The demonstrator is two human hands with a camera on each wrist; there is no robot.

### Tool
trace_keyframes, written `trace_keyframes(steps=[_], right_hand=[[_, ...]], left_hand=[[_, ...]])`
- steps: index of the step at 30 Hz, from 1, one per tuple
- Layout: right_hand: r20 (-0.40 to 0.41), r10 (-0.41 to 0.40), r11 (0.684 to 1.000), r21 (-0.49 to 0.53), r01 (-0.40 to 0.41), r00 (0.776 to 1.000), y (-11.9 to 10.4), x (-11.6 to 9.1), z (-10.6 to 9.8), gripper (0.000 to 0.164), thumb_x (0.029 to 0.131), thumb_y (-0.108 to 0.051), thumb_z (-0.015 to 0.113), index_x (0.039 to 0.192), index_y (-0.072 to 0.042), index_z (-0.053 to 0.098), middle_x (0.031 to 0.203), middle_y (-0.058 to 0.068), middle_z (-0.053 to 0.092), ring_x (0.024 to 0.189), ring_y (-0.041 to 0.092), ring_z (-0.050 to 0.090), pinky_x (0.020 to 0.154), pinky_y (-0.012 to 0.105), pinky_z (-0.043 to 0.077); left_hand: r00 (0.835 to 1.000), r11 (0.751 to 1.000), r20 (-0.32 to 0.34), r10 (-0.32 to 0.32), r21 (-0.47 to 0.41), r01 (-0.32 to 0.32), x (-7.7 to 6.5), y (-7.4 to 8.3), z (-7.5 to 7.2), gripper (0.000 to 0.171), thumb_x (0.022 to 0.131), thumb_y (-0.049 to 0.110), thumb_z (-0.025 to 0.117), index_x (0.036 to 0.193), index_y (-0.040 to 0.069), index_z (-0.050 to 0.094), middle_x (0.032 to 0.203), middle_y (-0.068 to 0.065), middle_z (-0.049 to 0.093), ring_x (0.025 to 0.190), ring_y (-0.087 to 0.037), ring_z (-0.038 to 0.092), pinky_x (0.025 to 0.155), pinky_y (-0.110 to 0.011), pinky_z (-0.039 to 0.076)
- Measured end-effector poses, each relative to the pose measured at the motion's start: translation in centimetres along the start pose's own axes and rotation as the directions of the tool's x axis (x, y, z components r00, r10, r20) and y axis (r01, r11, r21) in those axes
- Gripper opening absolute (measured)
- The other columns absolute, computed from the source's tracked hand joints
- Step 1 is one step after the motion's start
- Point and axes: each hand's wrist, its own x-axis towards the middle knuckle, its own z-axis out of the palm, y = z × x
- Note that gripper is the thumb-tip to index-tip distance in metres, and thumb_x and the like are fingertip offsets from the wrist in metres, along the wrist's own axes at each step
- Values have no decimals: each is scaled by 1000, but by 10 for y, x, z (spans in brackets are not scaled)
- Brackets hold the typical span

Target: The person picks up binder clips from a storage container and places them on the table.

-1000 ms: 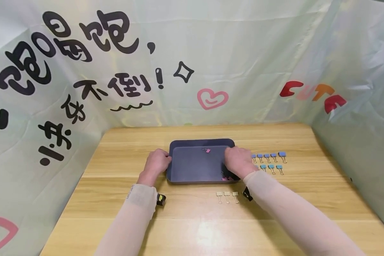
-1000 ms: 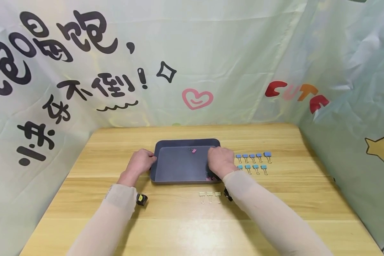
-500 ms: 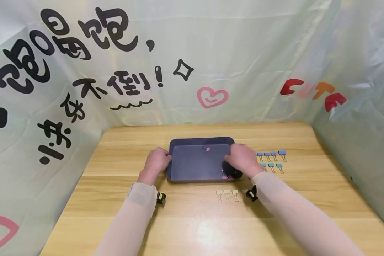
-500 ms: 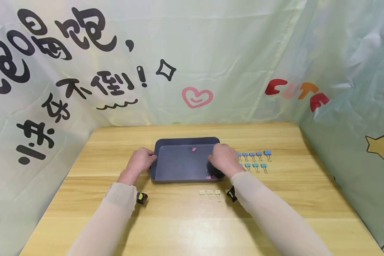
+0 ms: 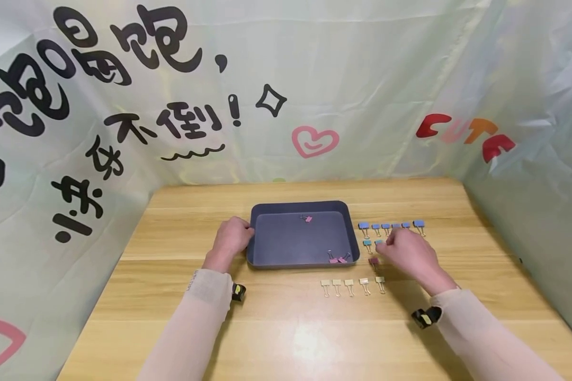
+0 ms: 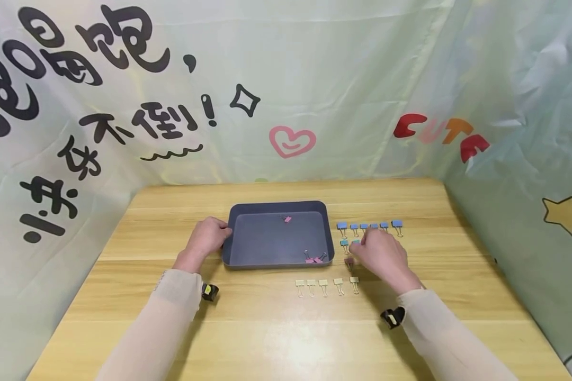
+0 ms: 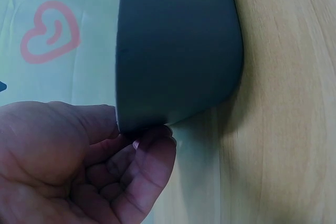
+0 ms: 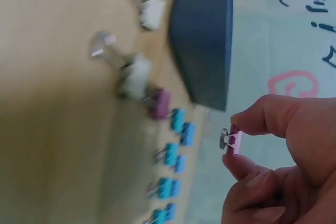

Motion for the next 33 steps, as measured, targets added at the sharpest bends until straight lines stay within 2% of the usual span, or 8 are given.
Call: trace_keyframes(steps=[4, 7, 25, 29, 33], right_hand=[[51, 21, 1000, -21, -20, 998, 13, -3, 5, 28, 95, -36, 65, 85, -10, 57, 74, 3, 55, 66, 20, 50, 55, 34, 37], [58, 23, 999, -28, -22, 998, 19, -4, 9, 29, 94, -36, 66, 86, -9, 60, 74, 4, 56, 66, 20, 52, 55, 34, 38], [74, 53, 998, -42, -50, 996, 24, -4, 19, 30, 96, -38, 68, 85, -11, 64, 74, 4, 57, 64, 20, 51, 54, 34, 37], [80, 54, 997, -56, -49, 995, 25, -4, 20, 31, 96, -37, 67, 76, -14, 61, 69, 1, 53, 60, 18, 48, 53, 33, 35], [87, 45, 997, -70, -39, 995, 23, -5, 13, 40, 98, -37, 65, 65, -18, 52, 63, -1, 47, 57, 16, 44, 51, 32, 35]], left_hand=[[1000, 1000, 0, -3, 7, 3, 0, 1, -1, 30, 105, 23, 60, 88, 8, 80, 75, -3, 70, 72, -21, 62, 63, -31, 46], [1000, 1000, -2, -3, 10, 3, 0, 2, -2, 30, 105, 23, 61, 88, 9, 80, 75, -3, 70, 72, -21, 62, 63, -31, 45], [1000, 1000, -3, -4, 17, 4, 1, 1, -1, 27, 105, 23, 61, 94, 11, 82, 81, -3, 72, 77, -23, 63, 69, -34, 48], [1000, 1000, 5, -12, 15, 12, 1, 1, -1, 27, 105, 24, 61, 96, 11, 82, 84, -4, 73, 79, -23, 63, 70, -34, 48], [1000, 1000, 9, -15, 17, 15, 2, 1, -1, 26, 106, 24, 61, 97, 11, 82, 84, -4, 73, 79, -23, 63, 70, -34, 48]])
